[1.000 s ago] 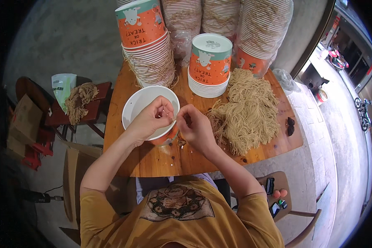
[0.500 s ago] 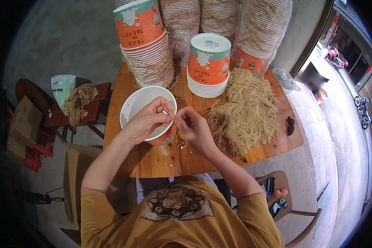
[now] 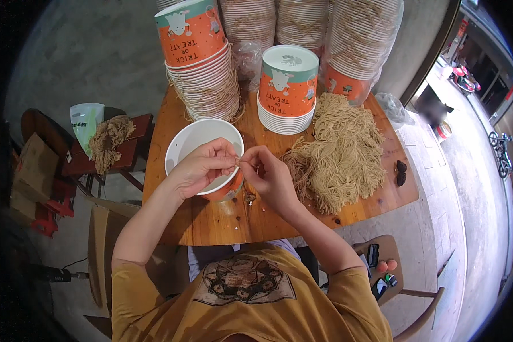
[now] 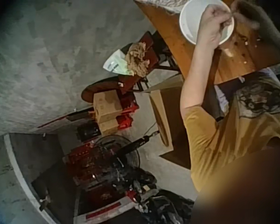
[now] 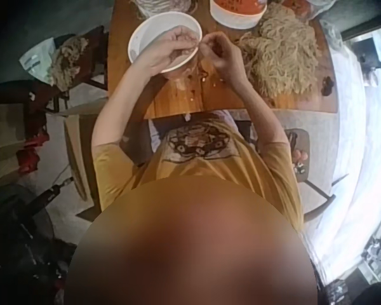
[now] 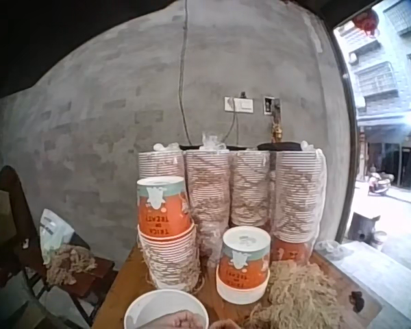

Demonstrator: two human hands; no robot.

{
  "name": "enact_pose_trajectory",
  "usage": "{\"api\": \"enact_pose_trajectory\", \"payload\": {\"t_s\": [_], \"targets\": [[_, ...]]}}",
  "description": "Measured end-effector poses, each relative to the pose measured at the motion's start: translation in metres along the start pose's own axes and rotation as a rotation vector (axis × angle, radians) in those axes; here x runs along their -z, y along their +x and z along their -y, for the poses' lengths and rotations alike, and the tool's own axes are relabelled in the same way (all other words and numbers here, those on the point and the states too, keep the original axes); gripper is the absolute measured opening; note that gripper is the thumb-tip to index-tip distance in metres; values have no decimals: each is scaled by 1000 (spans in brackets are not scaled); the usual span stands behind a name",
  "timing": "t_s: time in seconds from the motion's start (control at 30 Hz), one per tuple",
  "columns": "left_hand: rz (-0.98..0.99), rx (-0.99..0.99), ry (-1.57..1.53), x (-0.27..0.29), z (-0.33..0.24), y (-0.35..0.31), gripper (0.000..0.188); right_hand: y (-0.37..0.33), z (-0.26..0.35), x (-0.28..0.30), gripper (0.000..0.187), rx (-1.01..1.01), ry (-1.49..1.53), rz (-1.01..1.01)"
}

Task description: Threading and tying strings through pre-punched holes in paper bowls to create handles.

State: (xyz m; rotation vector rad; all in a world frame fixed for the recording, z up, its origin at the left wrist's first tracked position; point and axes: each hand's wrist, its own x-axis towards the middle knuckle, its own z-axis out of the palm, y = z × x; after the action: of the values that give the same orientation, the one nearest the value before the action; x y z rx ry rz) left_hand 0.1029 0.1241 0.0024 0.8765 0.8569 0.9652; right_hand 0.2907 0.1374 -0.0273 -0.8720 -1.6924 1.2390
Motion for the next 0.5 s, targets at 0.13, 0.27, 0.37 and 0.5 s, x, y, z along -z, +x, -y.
{"api": "enact_pose_trajectory", "payload": {"t_s": [0.13,0.27,0.37,0.5], "targets": [[-11,10,-32,-1,1,0,14,-2,6,-2,14,194,-275,-100],[-44,-13,41,-2,0,0,13,0,3,-2,13,420,-536,-126],[-46,-28,83,-1,2,0,13,-1,-1,0,12,444,-619,-130],[-54,-97,235,-9,1,-4,17,0,2,-1,11,403,-481,-148]]}}
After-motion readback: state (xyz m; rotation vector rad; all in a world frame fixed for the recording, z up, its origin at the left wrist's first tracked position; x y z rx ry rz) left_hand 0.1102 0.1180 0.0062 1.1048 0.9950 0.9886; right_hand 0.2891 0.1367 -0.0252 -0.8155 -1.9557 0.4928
